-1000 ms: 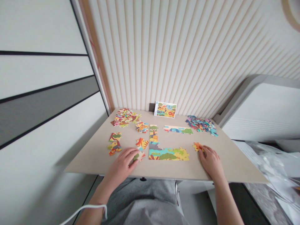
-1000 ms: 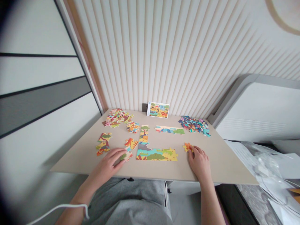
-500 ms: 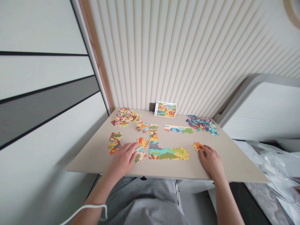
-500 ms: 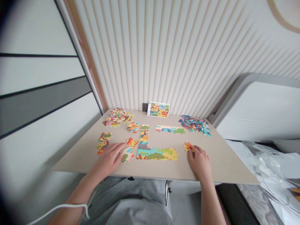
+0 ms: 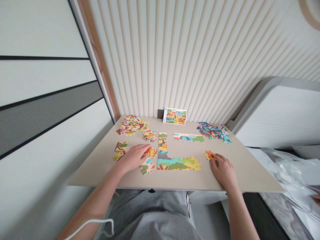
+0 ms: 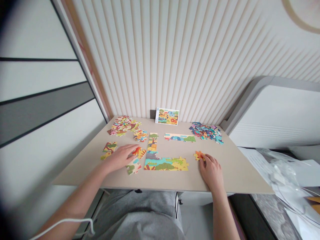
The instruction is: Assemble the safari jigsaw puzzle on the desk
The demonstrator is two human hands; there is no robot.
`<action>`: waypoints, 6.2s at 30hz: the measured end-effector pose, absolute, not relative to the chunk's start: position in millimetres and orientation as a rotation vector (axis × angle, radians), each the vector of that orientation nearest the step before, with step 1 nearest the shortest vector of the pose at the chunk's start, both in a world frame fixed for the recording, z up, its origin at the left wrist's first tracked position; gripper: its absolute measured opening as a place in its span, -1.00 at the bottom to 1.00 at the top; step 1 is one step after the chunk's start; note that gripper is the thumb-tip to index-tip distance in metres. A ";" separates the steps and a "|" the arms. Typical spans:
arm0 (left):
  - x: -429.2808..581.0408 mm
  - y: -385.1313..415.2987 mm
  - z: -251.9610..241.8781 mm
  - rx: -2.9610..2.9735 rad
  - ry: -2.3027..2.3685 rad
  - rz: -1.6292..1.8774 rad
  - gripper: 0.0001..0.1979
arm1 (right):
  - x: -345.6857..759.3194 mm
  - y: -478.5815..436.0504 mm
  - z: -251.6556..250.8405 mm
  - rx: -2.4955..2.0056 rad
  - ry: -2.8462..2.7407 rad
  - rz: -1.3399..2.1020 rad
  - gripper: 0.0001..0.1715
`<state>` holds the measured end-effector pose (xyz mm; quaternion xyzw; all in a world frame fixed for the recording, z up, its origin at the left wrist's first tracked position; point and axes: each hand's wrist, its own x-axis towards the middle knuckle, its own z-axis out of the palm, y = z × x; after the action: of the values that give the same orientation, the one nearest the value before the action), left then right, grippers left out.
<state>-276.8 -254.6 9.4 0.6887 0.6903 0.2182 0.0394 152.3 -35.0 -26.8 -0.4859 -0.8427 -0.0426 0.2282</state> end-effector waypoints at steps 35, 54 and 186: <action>-292.4 -246.8 1.2 1.909 2.381 0.767 -0.61 | 151.2 -36.3 -25.7 -1.342 -2.314 -0.089 -0.51; -216.8 -240.2 45.2 1.485 1.575 1.384 -0.70 | 131.8 -66.5 -2.9 -1.155 -2.057 0.077 -0.59; -225.0 -323.1 8.9 2.070 2.152 0.754 -0.46 | 194.5 -45.9 -22.5 -0.916 -2.319 0.082 -0.66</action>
<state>-225.0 -323.1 8.9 0.6718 0.6985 0.2447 0.0310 194.5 -45.9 -22.5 -0.3482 -0.8814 0.0311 0.3176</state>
